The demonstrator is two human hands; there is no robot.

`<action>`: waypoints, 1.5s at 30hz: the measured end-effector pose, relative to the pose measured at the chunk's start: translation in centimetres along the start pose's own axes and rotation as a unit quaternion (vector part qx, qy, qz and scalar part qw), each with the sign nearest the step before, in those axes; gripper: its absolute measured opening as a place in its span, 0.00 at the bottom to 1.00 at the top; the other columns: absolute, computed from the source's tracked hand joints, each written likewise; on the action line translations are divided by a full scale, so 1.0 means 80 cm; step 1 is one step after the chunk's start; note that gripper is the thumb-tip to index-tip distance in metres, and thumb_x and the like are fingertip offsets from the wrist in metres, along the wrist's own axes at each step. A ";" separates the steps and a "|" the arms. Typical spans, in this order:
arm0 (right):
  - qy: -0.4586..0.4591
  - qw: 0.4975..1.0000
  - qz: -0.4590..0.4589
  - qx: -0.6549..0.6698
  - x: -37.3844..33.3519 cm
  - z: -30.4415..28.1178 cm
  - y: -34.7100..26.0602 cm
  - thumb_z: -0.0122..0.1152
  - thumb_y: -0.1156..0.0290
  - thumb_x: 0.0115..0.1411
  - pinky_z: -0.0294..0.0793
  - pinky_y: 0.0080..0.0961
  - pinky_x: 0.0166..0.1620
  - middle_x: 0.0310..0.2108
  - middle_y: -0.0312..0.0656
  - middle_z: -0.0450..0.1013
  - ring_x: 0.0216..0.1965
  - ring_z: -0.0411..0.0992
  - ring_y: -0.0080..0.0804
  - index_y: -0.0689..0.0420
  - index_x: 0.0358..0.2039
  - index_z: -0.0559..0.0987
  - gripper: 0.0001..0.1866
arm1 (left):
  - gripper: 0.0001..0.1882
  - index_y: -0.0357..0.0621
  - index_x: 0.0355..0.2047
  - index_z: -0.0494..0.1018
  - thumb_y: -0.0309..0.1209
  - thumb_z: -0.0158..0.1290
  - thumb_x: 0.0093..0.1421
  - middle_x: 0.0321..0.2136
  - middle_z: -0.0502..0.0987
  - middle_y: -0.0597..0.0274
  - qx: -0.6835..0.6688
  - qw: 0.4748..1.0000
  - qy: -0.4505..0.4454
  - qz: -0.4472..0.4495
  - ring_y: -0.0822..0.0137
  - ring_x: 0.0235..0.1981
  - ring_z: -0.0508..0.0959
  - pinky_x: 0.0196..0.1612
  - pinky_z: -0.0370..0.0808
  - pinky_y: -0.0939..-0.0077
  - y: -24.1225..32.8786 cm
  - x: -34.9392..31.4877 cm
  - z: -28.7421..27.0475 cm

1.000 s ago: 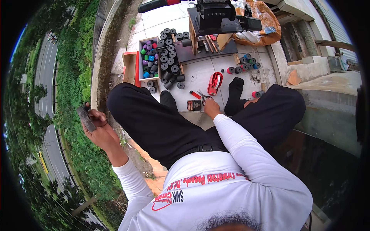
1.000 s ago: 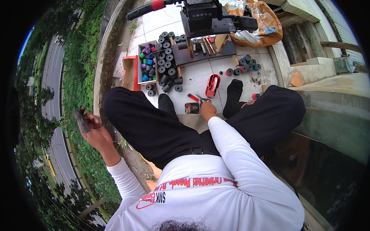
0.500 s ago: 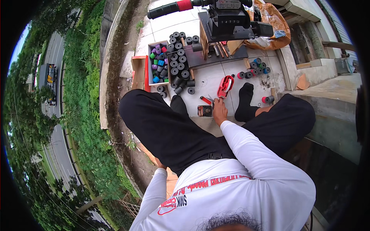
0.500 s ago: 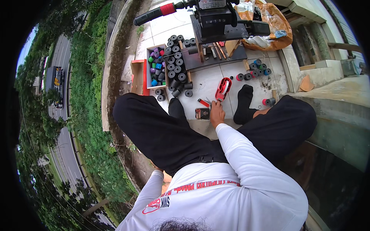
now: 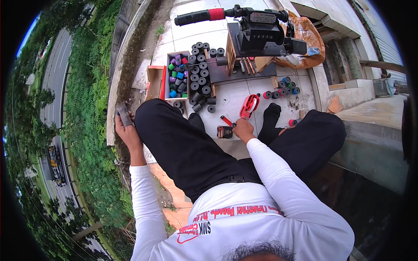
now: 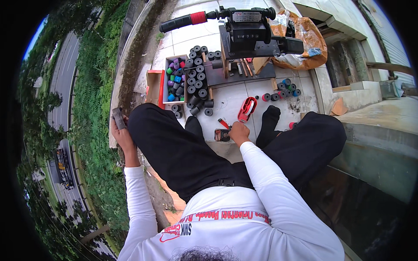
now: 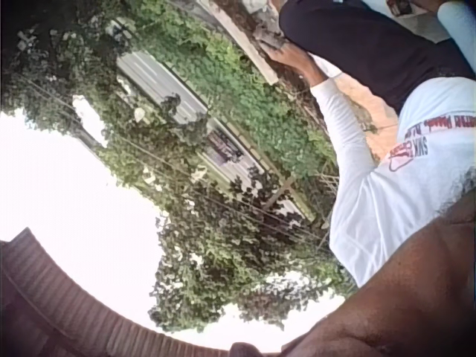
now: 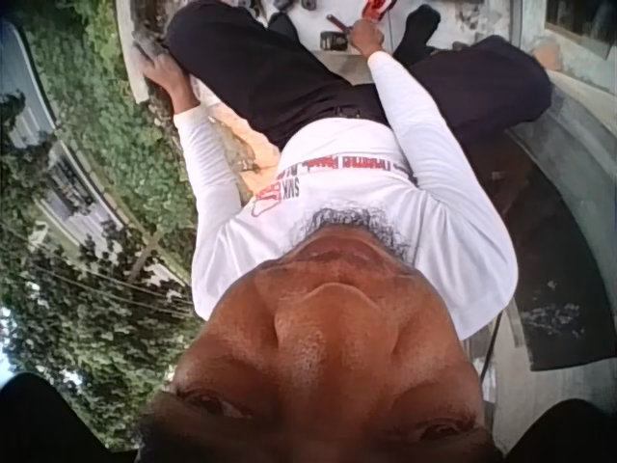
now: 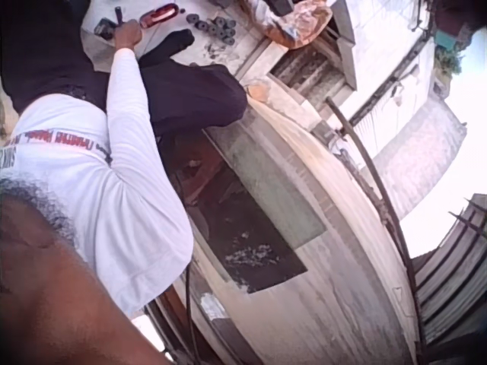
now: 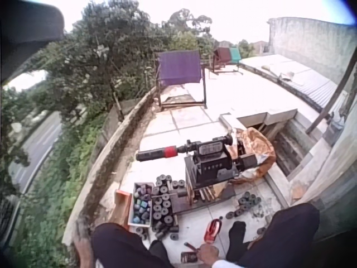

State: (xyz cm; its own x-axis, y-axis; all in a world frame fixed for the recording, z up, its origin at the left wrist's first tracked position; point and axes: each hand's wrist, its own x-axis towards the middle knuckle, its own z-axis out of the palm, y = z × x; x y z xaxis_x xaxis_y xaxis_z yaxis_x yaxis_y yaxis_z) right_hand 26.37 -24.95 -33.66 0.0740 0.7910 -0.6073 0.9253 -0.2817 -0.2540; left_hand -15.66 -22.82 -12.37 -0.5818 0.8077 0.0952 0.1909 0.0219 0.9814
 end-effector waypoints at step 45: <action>0.210 0.926 -0.309 -0.055 -0.110 -0.533 -0.208 0.71 0.64 0.63 0.77 0.34 0.41 0.30 0.50 0.82 0.31 0.81 0.37 0.62 0.52 0.87 0.20 | 0.21 0.29 0.52 0.83 0.33 0.68 0.64 0.58 0.81 0.38 0.013 0.917 -0.331 0.222 0.40 0.56 0.82 0.57 0.78 0.57 0.146 0.000 0.300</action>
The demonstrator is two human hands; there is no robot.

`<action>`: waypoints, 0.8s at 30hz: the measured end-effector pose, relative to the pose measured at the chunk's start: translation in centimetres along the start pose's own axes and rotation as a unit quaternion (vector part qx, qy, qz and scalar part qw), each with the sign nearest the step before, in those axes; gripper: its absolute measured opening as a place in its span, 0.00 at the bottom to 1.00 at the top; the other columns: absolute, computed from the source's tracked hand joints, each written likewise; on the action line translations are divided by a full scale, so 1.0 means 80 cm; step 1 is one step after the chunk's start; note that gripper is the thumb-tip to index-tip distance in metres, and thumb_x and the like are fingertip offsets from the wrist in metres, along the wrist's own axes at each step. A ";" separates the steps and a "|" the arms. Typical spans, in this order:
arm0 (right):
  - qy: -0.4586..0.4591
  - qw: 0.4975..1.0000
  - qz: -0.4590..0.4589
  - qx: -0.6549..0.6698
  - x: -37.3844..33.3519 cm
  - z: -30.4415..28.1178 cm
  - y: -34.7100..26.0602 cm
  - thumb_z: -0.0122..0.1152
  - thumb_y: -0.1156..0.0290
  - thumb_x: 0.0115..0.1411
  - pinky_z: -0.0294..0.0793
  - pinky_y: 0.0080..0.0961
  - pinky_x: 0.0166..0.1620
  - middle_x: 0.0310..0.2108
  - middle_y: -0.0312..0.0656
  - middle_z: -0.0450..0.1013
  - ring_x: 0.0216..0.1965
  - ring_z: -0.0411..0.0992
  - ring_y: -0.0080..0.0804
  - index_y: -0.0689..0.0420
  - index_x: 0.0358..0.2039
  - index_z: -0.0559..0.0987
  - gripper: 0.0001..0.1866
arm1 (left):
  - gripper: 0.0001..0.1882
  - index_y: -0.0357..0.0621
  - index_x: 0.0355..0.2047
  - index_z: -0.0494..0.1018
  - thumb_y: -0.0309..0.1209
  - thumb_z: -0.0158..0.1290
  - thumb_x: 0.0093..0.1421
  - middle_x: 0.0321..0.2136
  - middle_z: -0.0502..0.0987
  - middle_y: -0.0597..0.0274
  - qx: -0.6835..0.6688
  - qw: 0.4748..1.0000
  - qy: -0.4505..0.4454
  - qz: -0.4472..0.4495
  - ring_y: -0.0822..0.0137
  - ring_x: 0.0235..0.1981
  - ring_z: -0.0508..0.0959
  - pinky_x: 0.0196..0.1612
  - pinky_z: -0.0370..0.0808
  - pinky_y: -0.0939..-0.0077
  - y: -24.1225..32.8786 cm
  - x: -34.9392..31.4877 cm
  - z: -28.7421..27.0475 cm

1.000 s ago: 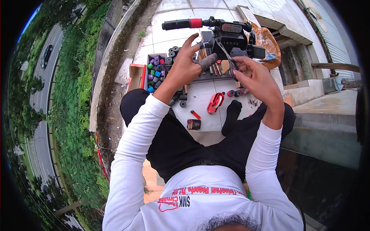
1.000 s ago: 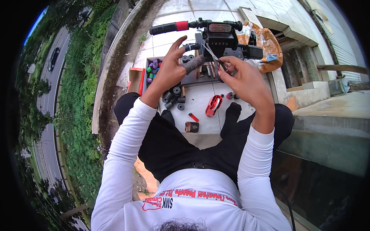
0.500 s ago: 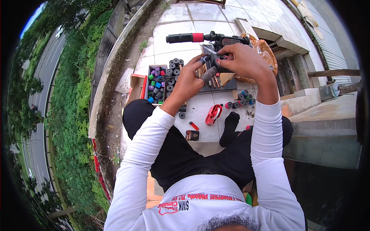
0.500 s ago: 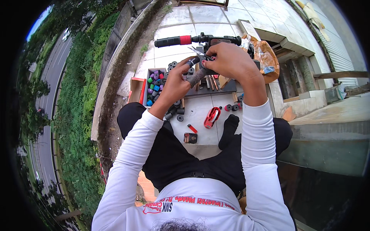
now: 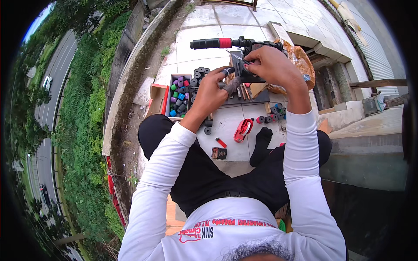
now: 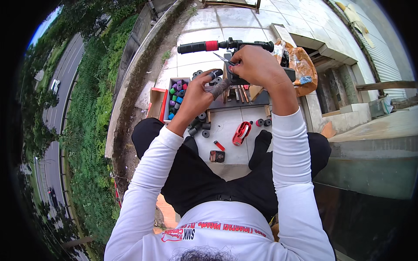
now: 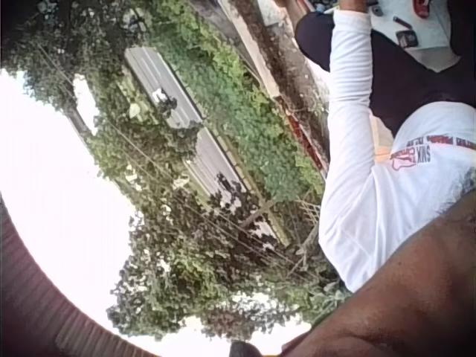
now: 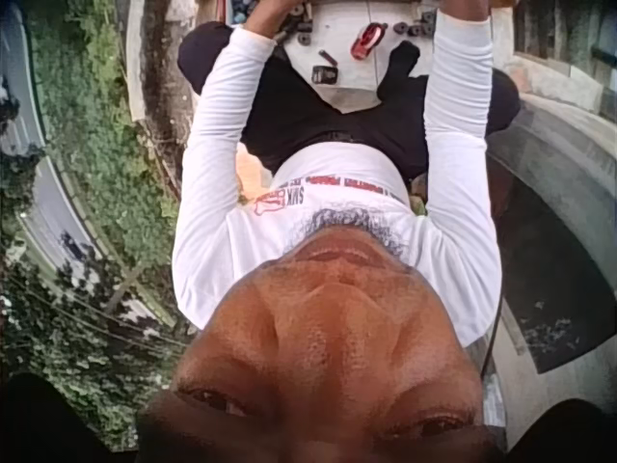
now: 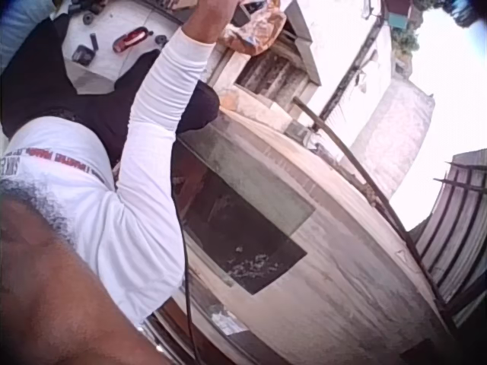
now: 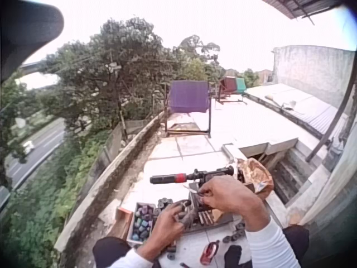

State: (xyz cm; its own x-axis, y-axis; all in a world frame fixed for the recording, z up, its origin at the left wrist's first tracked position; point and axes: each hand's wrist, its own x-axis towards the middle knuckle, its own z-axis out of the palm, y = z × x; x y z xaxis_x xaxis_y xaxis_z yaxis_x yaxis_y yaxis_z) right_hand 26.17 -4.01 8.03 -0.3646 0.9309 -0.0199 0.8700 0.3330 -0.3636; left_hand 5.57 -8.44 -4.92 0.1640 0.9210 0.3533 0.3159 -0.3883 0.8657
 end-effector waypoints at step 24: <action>-0.039 0.972 0.156 0.170 -0.187 0.404 0.062 0.69 0.62 0.70 0.80 0.29 0.27 0.26 0.45 0.84 0.25 0.83 0.32 0.66 0.41 0.87 0.17 | 0.11 0.49 0.36 0.88 0.34 0.56 0.67 0.38 0.89 0.52 0.496 0.782 -0.359 -0.115 0.52 0.42 0.90 0.40 0.86 0.58 -0.199 -0.184 0.118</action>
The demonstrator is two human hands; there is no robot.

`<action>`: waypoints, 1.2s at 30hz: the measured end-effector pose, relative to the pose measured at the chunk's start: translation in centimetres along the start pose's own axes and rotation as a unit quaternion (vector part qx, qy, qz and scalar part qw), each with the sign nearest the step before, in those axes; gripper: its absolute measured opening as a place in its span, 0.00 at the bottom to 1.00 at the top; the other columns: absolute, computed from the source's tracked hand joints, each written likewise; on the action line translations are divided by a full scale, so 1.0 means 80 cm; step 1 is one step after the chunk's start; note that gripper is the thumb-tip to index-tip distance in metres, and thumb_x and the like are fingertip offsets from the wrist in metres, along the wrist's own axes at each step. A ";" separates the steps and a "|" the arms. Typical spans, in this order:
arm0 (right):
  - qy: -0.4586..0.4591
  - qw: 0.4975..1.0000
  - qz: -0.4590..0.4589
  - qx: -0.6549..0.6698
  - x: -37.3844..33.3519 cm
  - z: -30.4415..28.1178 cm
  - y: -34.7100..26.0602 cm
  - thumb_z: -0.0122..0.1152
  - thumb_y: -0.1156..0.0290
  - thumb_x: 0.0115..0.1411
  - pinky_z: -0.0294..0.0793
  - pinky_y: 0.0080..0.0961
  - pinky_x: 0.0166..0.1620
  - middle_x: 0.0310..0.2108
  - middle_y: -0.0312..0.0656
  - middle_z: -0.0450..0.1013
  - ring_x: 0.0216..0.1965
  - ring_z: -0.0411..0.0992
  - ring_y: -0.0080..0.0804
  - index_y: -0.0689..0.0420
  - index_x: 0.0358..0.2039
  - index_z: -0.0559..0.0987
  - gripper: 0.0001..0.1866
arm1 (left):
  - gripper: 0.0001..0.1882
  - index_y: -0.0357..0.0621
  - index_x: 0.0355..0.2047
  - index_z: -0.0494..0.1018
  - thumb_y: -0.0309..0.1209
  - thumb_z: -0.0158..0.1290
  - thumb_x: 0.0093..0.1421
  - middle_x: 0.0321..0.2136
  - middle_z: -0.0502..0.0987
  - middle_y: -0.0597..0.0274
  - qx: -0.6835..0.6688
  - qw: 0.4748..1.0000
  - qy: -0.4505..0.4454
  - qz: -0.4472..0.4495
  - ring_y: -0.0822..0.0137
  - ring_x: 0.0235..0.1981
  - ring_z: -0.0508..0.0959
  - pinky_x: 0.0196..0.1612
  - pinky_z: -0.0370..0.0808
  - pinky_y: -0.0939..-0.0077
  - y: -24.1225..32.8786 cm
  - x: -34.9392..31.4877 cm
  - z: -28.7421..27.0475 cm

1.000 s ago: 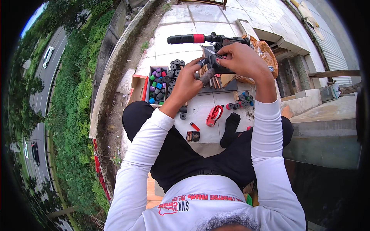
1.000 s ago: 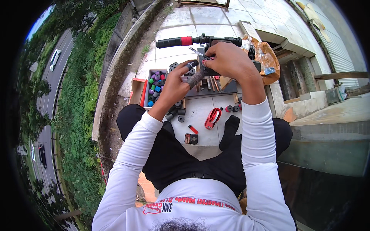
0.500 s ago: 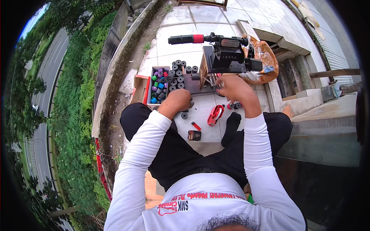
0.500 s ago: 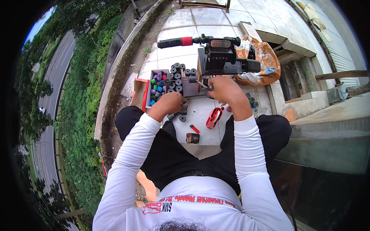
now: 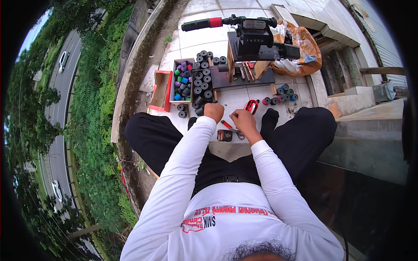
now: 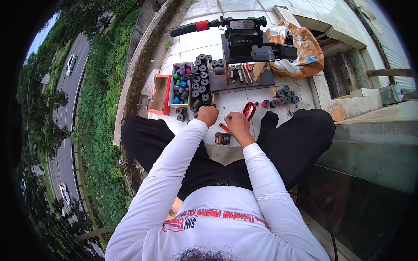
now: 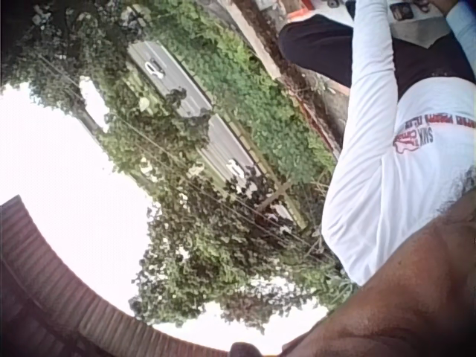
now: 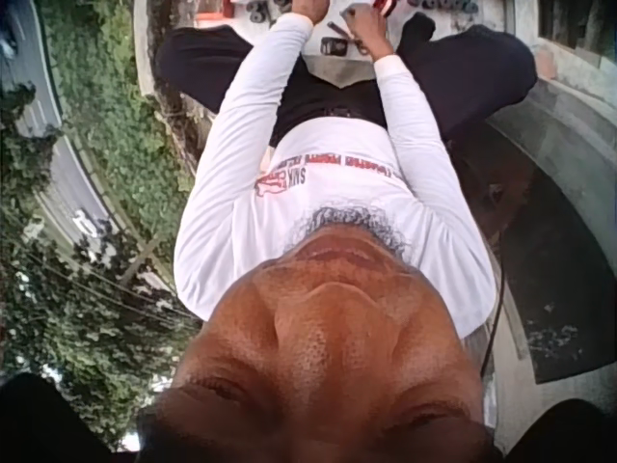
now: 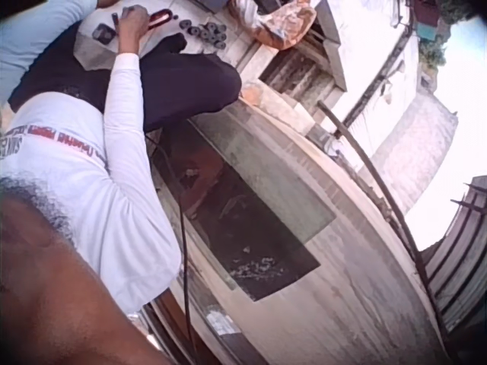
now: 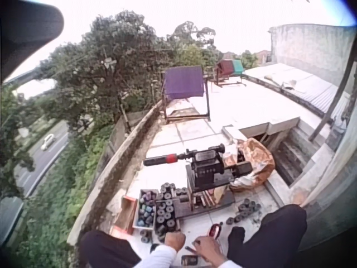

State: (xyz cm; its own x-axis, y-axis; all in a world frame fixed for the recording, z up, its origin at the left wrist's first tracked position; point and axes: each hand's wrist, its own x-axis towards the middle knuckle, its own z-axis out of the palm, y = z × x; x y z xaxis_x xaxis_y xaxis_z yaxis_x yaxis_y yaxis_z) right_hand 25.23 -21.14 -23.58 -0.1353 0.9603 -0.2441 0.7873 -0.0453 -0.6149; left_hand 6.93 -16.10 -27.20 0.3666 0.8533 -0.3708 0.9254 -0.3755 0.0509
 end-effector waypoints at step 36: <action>0.062 0.987 -0.114 0.094 -0.060 0.031 -0.065 0.53 0.76 0.71 0.77 0.56 0.46 0.39 0.64 0.78 0.41 0.79 0.67 0.65 0.43 0.71 0.06 | 0.17 0.42 0.51 0.83 0.36 0.60 0.65 0.48 0.87 0.44 -0.340 0.937 -0.046 -0.065 0.41 0.46 0.87 0.48 0.84 0.51 0.018 -0.026 0.167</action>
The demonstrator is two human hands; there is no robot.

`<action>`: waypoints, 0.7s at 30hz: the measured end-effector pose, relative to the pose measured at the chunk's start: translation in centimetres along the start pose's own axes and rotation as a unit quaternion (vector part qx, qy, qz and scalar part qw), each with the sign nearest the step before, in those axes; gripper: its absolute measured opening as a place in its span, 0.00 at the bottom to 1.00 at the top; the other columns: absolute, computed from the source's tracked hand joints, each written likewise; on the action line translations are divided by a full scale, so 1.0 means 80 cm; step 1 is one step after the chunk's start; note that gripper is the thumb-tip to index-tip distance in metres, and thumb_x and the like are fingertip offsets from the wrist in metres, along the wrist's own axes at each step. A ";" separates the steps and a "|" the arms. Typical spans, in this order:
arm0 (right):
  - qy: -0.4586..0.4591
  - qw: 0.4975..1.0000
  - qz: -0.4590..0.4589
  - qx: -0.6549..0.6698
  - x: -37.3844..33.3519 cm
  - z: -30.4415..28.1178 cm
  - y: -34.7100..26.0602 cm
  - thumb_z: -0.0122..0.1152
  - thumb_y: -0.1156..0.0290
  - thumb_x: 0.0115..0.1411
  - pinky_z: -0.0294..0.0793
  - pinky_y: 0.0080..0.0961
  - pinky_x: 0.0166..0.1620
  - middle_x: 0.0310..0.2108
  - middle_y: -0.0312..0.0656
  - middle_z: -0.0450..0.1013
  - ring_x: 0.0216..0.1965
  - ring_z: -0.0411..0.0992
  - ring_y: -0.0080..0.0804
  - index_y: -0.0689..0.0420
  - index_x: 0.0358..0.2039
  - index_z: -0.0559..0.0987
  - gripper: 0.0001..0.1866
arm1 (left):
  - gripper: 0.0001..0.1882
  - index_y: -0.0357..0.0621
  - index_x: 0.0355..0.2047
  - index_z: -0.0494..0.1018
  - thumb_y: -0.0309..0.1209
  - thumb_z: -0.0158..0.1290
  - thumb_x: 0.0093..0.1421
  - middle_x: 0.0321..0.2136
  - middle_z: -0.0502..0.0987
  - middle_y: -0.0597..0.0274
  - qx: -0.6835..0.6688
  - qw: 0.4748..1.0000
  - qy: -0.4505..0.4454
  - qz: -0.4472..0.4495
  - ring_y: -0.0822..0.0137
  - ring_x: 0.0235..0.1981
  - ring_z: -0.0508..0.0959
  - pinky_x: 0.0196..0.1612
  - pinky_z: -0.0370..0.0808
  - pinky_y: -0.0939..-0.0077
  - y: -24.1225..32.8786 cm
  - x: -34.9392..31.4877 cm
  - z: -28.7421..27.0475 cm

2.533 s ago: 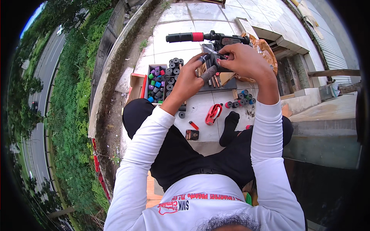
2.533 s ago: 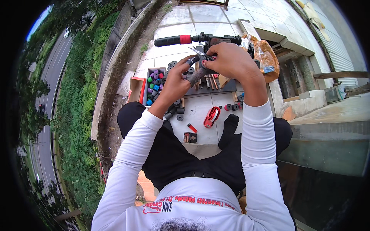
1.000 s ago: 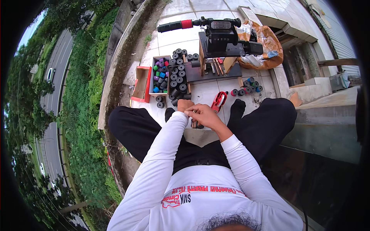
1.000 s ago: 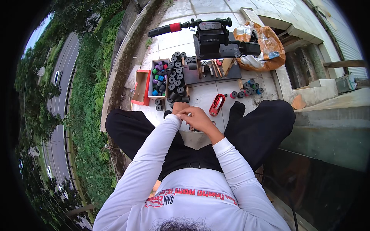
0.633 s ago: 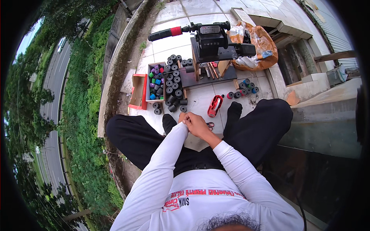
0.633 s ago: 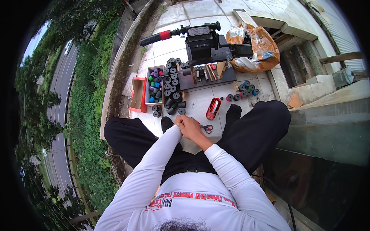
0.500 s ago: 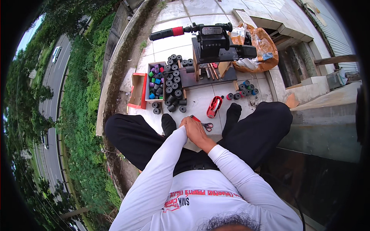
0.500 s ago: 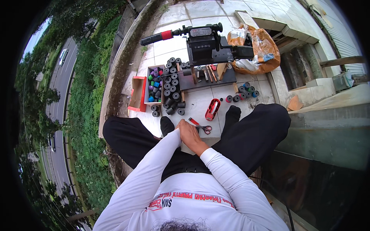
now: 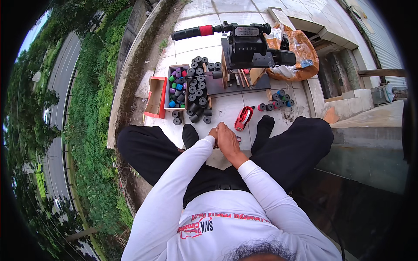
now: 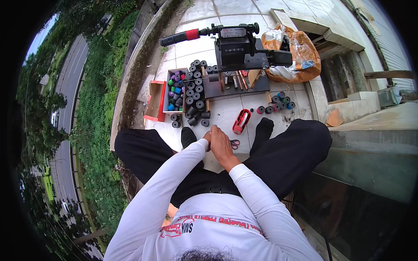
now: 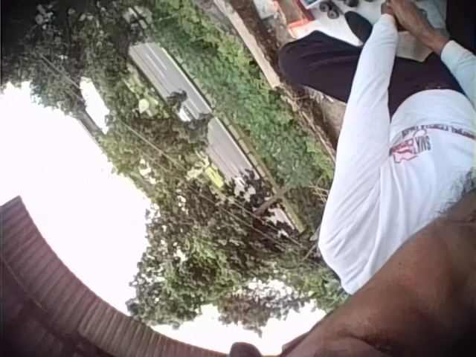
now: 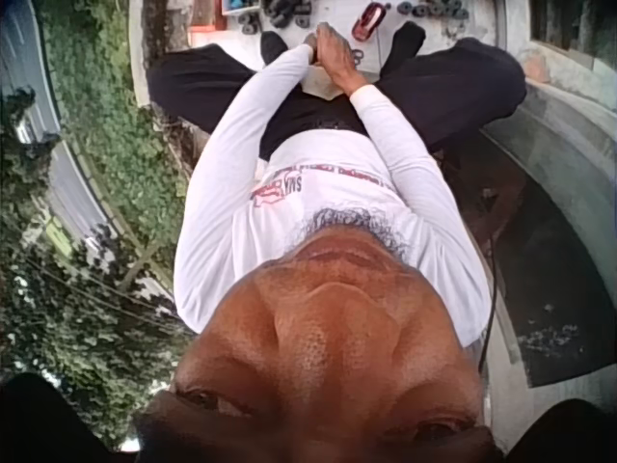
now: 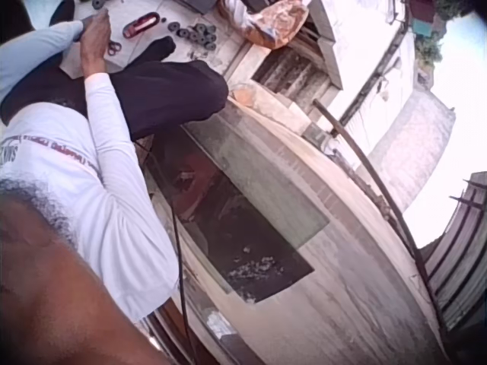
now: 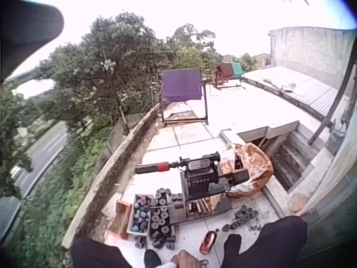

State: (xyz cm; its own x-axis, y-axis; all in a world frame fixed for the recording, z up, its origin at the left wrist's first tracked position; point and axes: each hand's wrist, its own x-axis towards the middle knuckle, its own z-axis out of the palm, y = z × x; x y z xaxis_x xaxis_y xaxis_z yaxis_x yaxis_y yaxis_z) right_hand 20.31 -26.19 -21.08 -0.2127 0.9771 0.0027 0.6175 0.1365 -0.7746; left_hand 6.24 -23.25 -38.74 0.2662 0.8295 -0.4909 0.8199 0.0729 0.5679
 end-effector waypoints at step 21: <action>0.539 0.597 0.497 0.327 0.091 -0.134 0.356 0.55 0.81 0.66 0.83 0.28 0.41 0.38 0.47 0.83 0.37 0.83 0.35 0.59 0.42 0.85 0.10 | 0.18 0.33 0.55 0.76 0.36 0.57 0.74 0.46 0.85 0.39 0.102 0.991 -0.083 -0.014 0.46 0.48 0.85 0.51 0.78 0.56 0.042 -0.038 -0.478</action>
State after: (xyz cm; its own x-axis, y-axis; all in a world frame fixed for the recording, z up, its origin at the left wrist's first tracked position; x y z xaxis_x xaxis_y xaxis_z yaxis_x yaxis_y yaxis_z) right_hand 44.46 -13.42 -36.37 0.8401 0.1089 -0.5313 -0.4691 -0.3459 -0.8126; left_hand -11.22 -4.35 -10.12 0.3067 0.7257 -0.6159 0.9094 -0.0325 0.4146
